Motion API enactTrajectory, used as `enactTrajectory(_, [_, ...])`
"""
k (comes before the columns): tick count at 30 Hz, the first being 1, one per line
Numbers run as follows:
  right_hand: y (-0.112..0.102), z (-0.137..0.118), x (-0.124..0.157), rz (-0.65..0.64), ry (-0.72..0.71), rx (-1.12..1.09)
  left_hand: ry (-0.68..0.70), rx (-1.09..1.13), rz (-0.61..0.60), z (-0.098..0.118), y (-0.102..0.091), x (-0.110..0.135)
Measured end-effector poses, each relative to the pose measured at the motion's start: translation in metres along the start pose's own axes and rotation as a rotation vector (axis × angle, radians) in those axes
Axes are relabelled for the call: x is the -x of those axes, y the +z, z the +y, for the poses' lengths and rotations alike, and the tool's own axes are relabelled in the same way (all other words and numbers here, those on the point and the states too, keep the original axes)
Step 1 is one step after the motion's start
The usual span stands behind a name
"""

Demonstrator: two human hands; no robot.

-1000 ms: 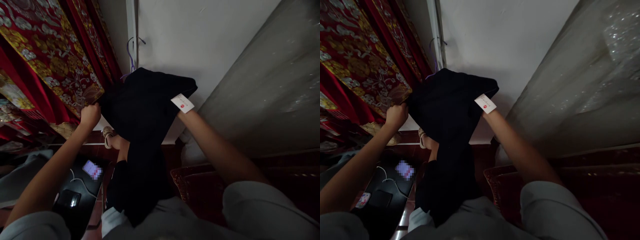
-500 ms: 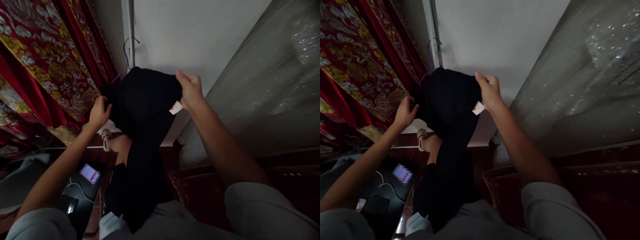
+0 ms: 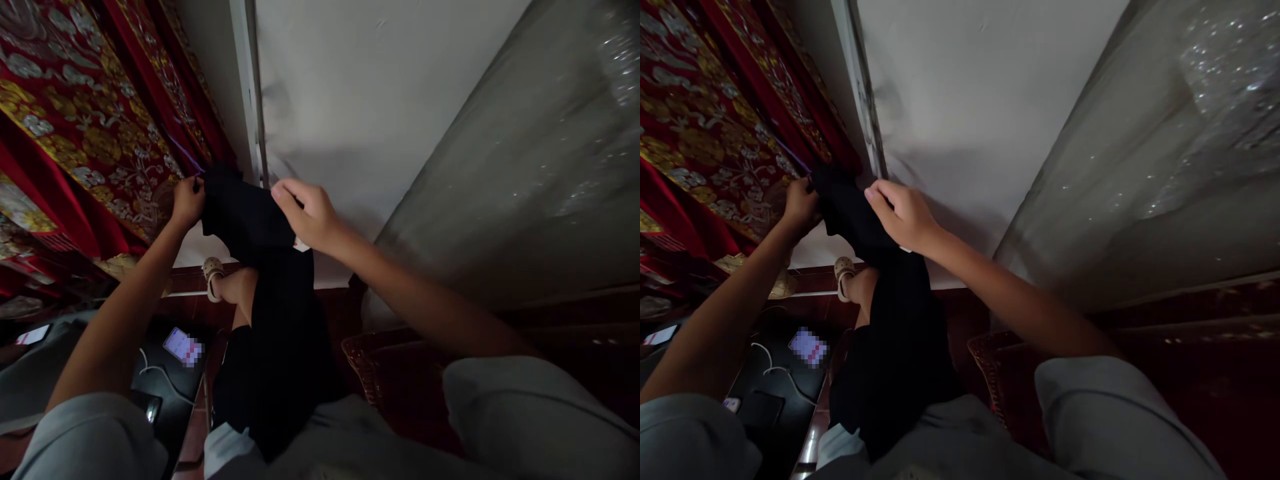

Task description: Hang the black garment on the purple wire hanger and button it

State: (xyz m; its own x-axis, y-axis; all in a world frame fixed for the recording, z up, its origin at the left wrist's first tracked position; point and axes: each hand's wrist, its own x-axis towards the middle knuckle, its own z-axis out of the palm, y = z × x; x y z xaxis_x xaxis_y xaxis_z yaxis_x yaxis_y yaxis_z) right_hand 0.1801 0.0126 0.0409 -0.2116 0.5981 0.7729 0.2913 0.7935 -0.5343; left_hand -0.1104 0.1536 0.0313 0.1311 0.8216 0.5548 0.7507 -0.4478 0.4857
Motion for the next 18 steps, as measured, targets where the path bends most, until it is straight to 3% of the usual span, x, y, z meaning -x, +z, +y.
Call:
enactTrajectory(3, [0.005,-0.005,0.020,-0.062,-0.062,0.043,-0.013,-0.030,0.131,0.023,-0.003,0.014])
enactTrajectory(8, [0.015,-0.008,0.041,-0.134,-0.115,0.124,0.087,-0.052,0.082,0.053,-0.022,0.017])
enactTrajectory(11, [0.020,-0.014,0.051,-0.132,-0.154,0.141,0.141,-0.103,0.083,0.050,-0.032,0.014])
enactTrajectory(14, [0.027,-0.018,0.060,-0.096,-0.193,0.148,0.101,-0.176,0.117,0.040,-0.035,0.012])
enactTrajectory(18, [0.039,-0.022,0.072,-0.083,-0.268,0.172,0.067,-0.128,0.011,0.038,-0.034,0.014])
